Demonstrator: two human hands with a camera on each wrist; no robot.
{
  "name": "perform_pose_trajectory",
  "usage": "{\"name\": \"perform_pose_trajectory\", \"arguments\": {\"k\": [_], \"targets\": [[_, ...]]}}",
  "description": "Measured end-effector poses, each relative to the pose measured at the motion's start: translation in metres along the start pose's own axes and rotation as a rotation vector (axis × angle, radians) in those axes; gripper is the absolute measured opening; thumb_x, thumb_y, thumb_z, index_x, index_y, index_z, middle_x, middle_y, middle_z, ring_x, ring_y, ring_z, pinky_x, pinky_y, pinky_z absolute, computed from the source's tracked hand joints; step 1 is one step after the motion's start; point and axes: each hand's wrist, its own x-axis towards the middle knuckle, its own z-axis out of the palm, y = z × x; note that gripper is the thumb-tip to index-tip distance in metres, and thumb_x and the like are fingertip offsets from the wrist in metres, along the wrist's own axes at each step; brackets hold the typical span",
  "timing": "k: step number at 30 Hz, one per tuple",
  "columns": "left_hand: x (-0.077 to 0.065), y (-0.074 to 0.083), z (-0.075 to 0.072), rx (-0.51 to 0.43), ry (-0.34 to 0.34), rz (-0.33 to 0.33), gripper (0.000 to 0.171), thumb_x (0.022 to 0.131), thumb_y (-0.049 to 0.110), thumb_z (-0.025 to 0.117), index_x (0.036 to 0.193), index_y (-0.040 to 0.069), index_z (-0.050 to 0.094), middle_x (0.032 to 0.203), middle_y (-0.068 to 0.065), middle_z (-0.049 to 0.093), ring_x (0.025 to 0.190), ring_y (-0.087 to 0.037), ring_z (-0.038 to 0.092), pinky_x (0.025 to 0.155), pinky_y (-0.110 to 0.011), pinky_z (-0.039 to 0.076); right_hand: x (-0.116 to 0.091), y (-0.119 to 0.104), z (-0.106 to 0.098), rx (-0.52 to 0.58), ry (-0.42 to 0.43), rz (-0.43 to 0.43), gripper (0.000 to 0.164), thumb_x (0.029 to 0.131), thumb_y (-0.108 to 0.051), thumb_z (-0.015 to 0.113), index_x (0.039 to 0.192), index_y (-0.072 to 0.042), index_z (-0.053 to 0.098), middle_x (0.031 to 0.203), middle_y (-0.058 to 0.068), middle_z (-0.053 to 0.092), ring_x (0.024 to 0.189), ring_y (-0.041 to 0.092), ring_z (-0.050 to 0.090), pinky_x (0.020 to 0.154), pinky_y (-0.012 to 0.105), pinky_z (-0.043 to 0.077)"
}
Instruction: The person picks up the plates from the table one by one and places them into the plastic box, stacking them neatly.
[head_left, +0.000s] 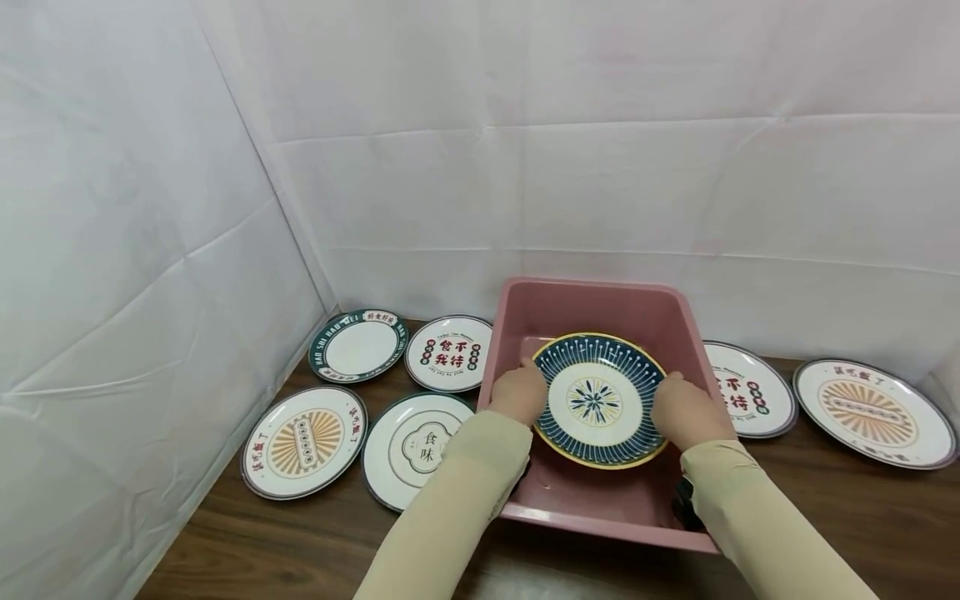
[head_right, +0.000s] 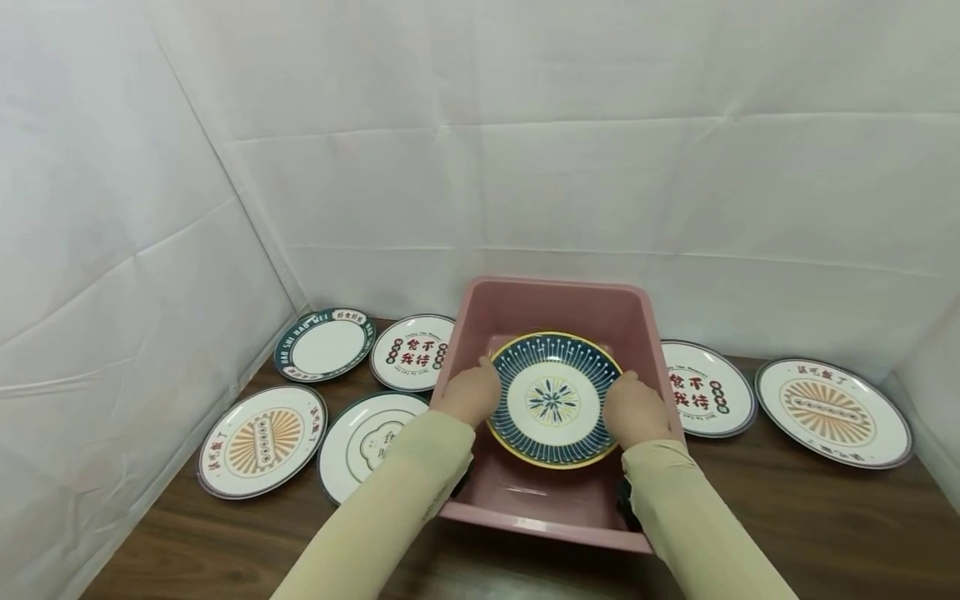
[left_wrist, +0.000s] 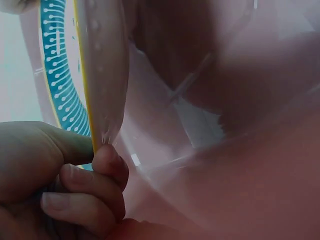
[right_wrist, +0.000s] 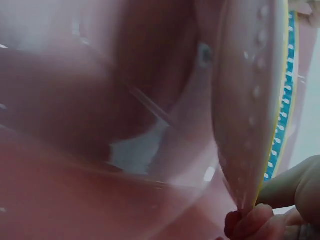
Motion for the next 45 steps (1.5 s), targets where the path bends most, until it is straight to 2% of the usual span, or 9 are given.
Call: {"name": "perform_pose_trajectory", "arguments": {"k": [7,15,17,20,23,26,33,39,45], "targets": [[0.012,-0.003,0.011,0.047,0.029,-0.005,0.049,0.096,0.02,0.043,0.137,-0.005,0.035,0.09,-0.015,0.065,0.071,-0.022,0.063,0.06,-0.035,0.053,0.007,-0.004,0.009,0.032,-0.012,0.035,0.038,0.09,-0.005,0.041,0.111,0.026,0.034,0.086,0.032,0.054,0.076,0.038,0.056,0.07,0.051,0.047],[0.001,0.001,0.006,0.038,0.032,-0.001,0.055,0.093,0.023,0.052,0.137,-0.005,0.037,0.092,-0.014,0.066,0.071,-0.021,0.063,0.06,-0.037,0.053,0.006,-0.001,0.015,0.004,-0.022,0.016,0.033,0.089,-0.004,0.042,0.104,0.025,0.039,0.08,0.027,0.054,0.071,0.034,0.055,0.065,0.048,0.048],[-0.003,0.002,0.006,0.016,0.006,0.009,0.047,0.091,0.022,0.055,0.128,-0.006,0.048,0.088,-0.013,0.066,0.068,-0.02,0.061,0.06,-0.037,0.052,0.005,0.0,0.016,0.0,-0.019,0.012,0.032,0.09,-0.004,0.041,0.103,0.025,0.04,0.078,0.027,0.055,0.069,0.033,0.055,0.062,0.047,0.048],[-0.006,0.001,0.006,0.015,-0.052,0.045,0.026,0.087,0.02,0.059,0.102,-0.002,0.064,0.08,-0.008,0.063,0.065,-0.018,0.057,0.06,-0.036,0.051,0.005,0.001,0.017,-0.01,-0.013,0.007,0.03,0.09,-0.003,0.042,0.101,0.025,0.042,0.076,0.026,0.055,0.067,0.033,0.056,0.06,0.048,0.049],[-0.007,0.0,0.005,0.009,-0.115,0.072,0.016,0.086,0.018,0.06,0.08,0.005,0.066,0.075,-0.005,0.058,0.063,-0.017,0.053,0.061,-0.034,0.048,0.006,0.001,0.018,-0.015,-0.012,0.011,0.029,0.089,-0.004,0.043,0.098,0.023,0.042,0.074,0.025,0.054,0.066,0.033,0.056,0.06,0.048,0.049],[-0.007,-0.001,0.006,-0.035,-0.141,0.068,0.016,0.086,0.017,0.06,0.075,0.005,0.064,0.072,-0.005,0.057,0.062,-0.017,0.053,0.061,-0.032,0.046,0.007,0.0,0.018,-0.02,-0.022,0.027,0.029,0.089,-0.005,0.043,0.098,0.023,0.042,0.073,0.023,0.053,0.066,0.032,0.055,0.059,0.047,0.049],[-0.008,-0.001,0.006,-0.039,-0.129,0.057,0.015,0.086,0.016,0.059,0.081,0.003,0.065,0.076,-0.006,0.058,0.063,-0.018,0.054,0.061,-0.032,0.047,0.007,-0.003,0.018,-0.035,-0.026,0.027,0.027,0.088,-0.005,0.044,0.096,0.021,0.045,0.074,0.023,0.055,0.066,0.032,0.056,0.058,0.046,0.049],[-0.007,0.002,0.006,-0.003,-0.113,0.058,0.022,0.087,0.017,0.058,0.097,-0.001,0.065,0.087,-0.009,0.06,0.067,-0.019,0.055,0.066,-0.034,0.05,0.004,-0.002,0.016,-0.081,-0.026,-0.055,0.014,0.082,-0.004,0.051,0.076,0.006,0.059,0.07,0.015,0.057,0.062,0.027,0.054,0.055,0.045,0.048],[-0.007,0.003,0.006,0.0,-0.122,0.008,0.039,0.088,0.019,0.058,0.118,-0.005,0.055,0.091,-0.012,0.06,0.07,-0.02,0.057,0.069,-0.034,0.05,0.003,-0.003,0.015,-0.1,-0.053,-0.061,0.016,0.084,-0.004,0.049,0.075,0.003,0.06,0.07,0.014,0.057,0.062,0.026,0.053,0.055,0.044,0.047]]}}
